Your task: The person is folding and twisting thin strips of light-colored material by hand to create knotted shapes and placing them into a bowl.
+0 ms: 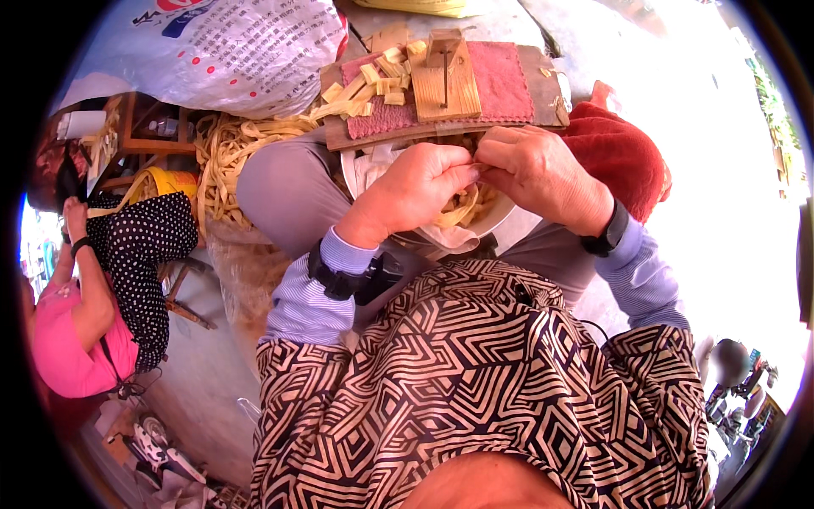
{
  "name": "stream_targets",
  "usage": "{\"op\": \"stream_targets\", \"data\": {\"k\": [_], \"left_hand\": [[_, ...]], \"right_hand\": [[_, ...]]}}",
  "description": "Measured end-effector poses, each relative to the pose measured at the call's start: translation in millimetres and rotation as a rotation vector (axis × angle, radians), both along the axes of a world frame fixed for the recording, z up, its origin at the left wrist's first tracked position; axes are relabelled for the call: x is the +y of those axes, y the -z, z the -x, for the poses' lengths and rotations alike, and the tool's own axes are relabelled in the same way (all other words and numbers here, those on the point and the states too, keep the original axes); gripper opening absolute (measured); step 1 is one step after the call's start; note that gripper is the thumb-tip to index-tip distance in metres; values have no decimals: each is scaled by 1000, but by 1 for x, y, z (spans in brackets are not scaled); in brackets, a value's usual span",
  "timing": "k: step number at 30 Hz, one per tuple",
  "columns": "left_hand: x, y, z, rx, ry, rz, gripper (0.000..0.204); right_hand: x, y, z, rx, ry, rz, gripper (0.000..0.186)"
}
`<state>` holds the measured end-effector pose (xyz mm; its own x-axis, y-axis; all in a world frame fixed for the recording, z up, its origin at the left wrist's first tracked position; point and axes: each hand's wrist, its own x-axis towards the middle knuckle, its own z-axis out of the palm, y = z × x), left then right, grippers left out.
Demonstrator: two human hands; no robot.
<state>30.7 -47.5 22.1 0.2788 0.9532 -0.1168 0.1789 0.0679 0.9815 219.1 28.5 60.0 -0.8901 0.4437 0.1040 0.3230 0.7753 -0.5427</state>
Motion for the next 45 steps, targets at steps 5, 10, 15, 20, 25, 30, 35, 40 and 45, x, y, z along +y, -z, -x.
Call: {"op": "stream_targets", "data": {"k": [5,10,15,20,25,30,35,40,45], "left_hand": [[-4,8,8,-116,112,201,24],[-5,3,14,-238,94,358,25],[4,-2,17,-282,110,324,25],[23,4,24,-194,9,278,23],[54,18,46,-171,-299,325,13],[77,41,49,-271,-389,326,11],[93,73,44,141,-432,6,10],[85,85,44,373,-538,-194,9],[48,53,18,-59,-414,161,6]], "right_hand": [[4,-10,-11,-251,-32,248,13],[5,2,-12,12,144,878,23],[16,11,-7,72,244,1240,15],[30,27,-1,256,326,1162,12],[42,44,24,260,484,640,15],[61,72,33,281,549,378,14],[68,94,41,241,541,291,13],[57,86,32,165,482,243,20],[28,58,15,449,380,180,29]]}}
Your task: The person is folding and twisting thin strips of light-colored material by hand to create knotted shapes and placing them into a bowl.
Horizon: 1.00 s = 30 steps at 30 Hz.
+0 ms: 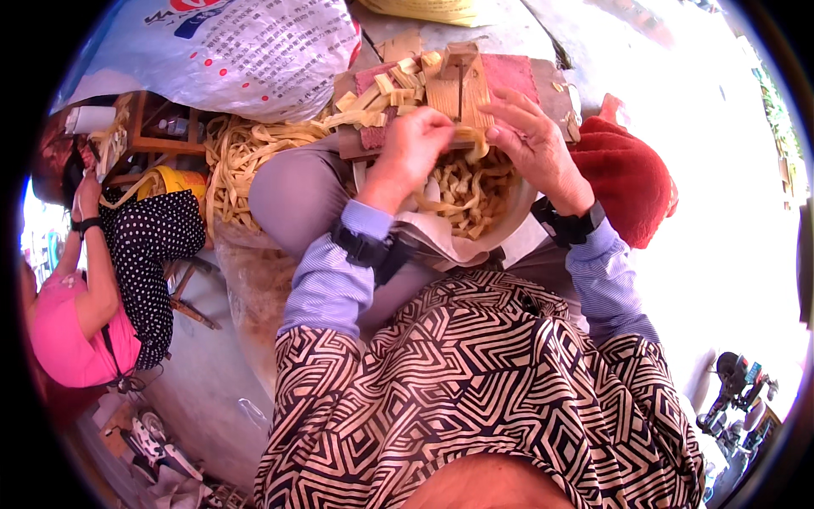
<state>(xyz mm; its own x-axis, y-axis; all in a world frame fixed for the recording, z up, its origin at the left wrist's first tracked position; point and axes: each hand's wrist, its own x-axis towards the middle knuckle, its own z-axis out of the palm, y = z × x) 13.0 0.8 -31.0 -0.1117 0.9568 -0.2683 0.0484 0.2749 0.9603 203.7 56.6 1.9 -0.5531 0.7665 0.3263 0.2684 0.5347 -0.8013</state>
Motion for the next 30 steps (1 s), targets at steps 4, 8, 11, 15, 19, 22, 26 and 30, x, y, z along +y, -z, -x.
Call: {"op": "stream_targets", "data": {"k": [4,8,11,15,19,22,26,30], "left_hand": [[-20,-16,-44,-530,9,69,16],[-26,-52,-9,-159,308,136,27],[-9,-66,17,29,346,-44,25],[-18,-59,-31,-310,219,-255,23],[-40,-71,-51,-578,76,17,19],[-41,-44,-54,-701,123,-2,19],[-39,-23,-40,-662,220,125,17],[-41,-10,-41,159,185,-297,20]], "right_hand": [[-12,1,17,-221,72,117,18],[1,4,-3,-297,163,-54,25],[-7,-18,-14,-264,-211,432,19],[-45,-55,-3,416,-447,1128,23],[-35,-19,-5,268,51,451,15],[-44,-15,2,20,254,122,7],[-43,-12,-5,-207,277,-3,9],[-43,3,-11,-178,206,242,23]]}}
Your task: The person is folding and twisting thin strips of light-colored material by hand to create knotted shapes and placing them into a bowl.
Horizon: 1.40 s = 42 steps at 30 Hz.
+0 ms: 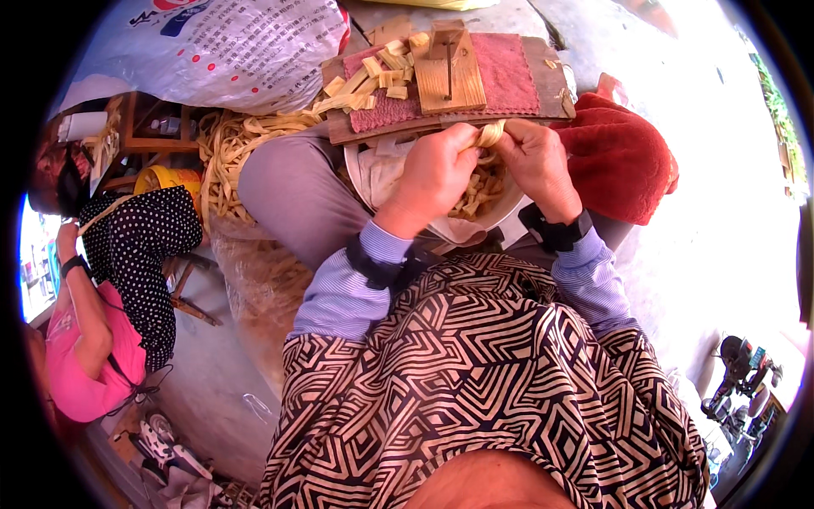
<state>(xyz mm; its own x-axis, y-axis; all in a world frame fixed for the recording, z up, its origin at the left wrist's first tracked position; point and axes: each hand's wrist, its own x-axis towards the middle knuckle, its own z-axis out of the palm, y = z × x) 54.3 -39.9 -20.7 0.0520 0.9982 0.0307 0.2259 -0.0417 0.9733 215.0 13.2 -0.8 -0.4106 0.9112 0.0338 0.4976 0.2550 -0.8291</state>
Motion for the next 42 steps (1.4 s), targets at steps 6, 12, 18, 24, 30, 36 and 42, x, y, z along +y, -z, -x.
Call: {"op": "stream_targets", "data": {"k": [6,12,18,24,30,36,42], "left_hand": [[-10,-6,-12,372,-138,-375,28],[-8,-15,-20,187,-164,-225,30],[1,0,-22,-152,-254,129,22],[-55,9,3,-388,-41,444,29],[-45,-17,13,623,-121,-251,7],[-22,-36,17,736,-105,-410,9],[-20,-38,14,733,-68,-399,4]], "right_hand": [[-12,32,-5,862,37,1249,30],[-8,25,-1,678,71,644,17],[-10,19,0,562,171,98,14],[-8,35,-19,382,28,-83,30],[15,-22,-22,-58,-305,-422,54],[27,-31,-24,-216,-486,-103,39],[20,-46,-1,-123,-382,-605,21]]}}
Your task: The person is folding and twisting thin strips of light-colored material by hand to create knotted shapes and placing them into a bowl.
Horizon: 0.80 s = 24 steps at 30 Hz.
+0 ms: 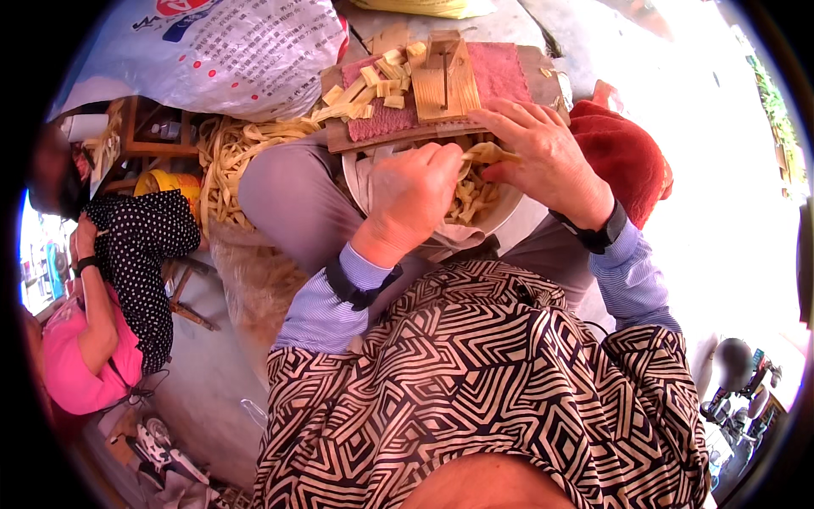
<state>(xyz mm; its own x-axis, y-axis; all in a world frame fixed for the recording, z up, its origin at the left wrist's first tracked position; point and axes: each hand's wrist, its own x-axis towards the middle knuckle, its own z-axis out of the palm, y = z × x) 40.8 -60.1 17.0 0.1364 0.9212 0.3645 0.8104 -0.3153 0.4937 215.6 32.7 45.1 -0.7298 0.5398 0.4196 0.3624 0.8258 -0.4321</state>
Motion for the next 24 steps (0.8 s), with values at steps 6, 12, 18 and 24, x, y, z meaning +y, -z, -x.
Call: {"op": "stream_targets", "data": {"k": [6,12,18,24], "left_hand": [[7,-8,12,-277,120,220,9],[24,-3,30,-707,169,610,18],[67,29,51,-945,-56,658,13],[90,50,55,-911,-190,600,11]], "right_hand": [[11,2,-7,-192,-225,419,15],[21,1,-6,-48,-67,1218,12],[44,39,20,249,211,1188,20],[60,64,29,173,301,732,20]]}}
